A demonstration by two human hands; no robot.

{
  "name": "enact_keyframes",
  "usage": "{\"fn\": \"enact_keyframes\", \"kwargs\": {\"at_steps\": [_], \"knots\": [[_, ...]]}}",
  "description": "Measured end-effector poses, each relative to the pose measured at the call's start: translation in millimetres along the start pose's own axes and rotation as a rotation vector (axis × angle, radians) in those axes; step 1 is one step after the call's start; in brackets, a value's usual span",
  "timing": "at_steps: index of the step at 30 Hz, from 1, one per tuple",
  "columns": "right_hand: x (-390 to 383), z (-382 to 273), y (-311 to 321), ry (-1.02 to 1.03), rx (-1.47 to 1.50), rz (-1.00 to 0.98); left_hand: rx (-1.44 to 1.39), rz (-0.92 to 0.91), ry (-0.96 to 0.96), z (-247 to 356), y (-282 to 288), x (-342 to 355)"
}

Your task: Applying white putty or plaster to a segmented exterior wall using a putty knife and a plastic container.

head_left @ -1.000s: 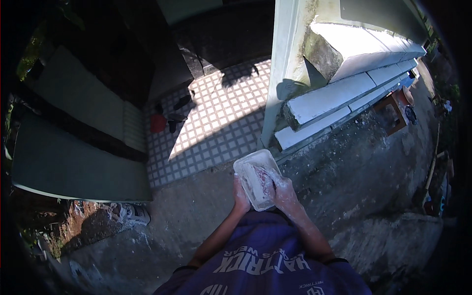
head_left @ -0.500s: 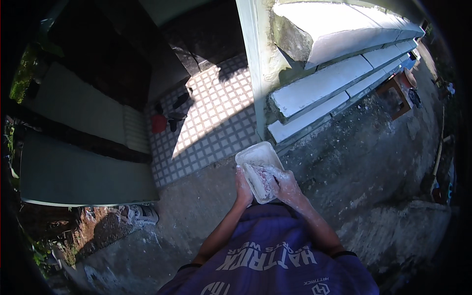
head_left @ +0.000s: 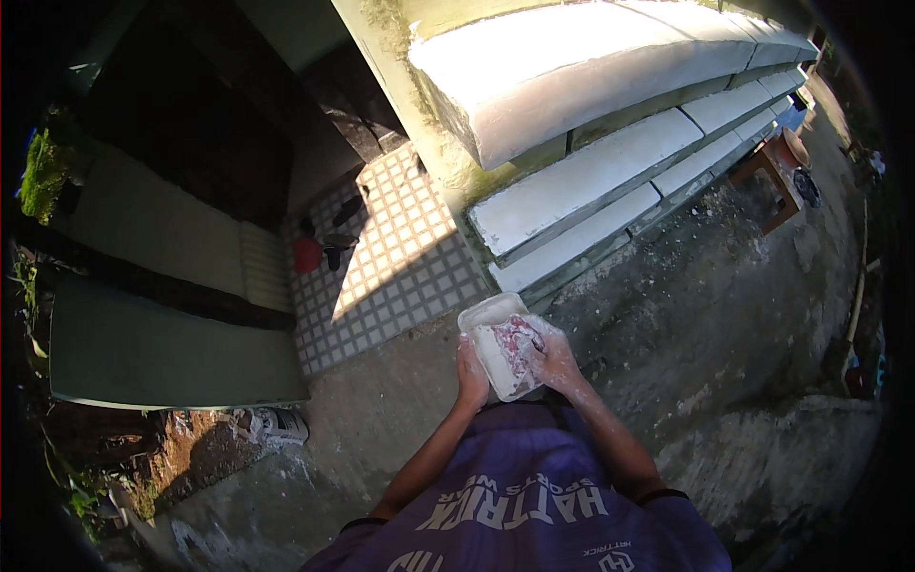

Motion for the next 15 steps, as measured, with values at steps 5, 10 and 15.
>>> {"fn": "enact_keyframes", "kwargs": {"at_steps": [5,10,15], "knots": [[0.7,6.1,22.8,-0.045,0.056,0.028,0.013,-0.001,0.034,-18.8,-10.0,10.0],[5.4,19.8,52.4,-0.071,0.069,-0.127,-0.008,0.06,0.011,-38.3,-11.3,24.2],[12.5,29.4,89.3,-0.149,0.296,-0.006,-0.335,0.107,0.117,-21.0,-31.8,17.2]]}}
Point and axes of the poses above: each hand's wrist, its own x-axis towards the middle knuckle, its own y-axis out of the back of the hand, z = x × y, the point moved 2 cm from there along x, towards the middle knuckle, and after that the axes turned 1 degree about -x, right-handed, at the moved point
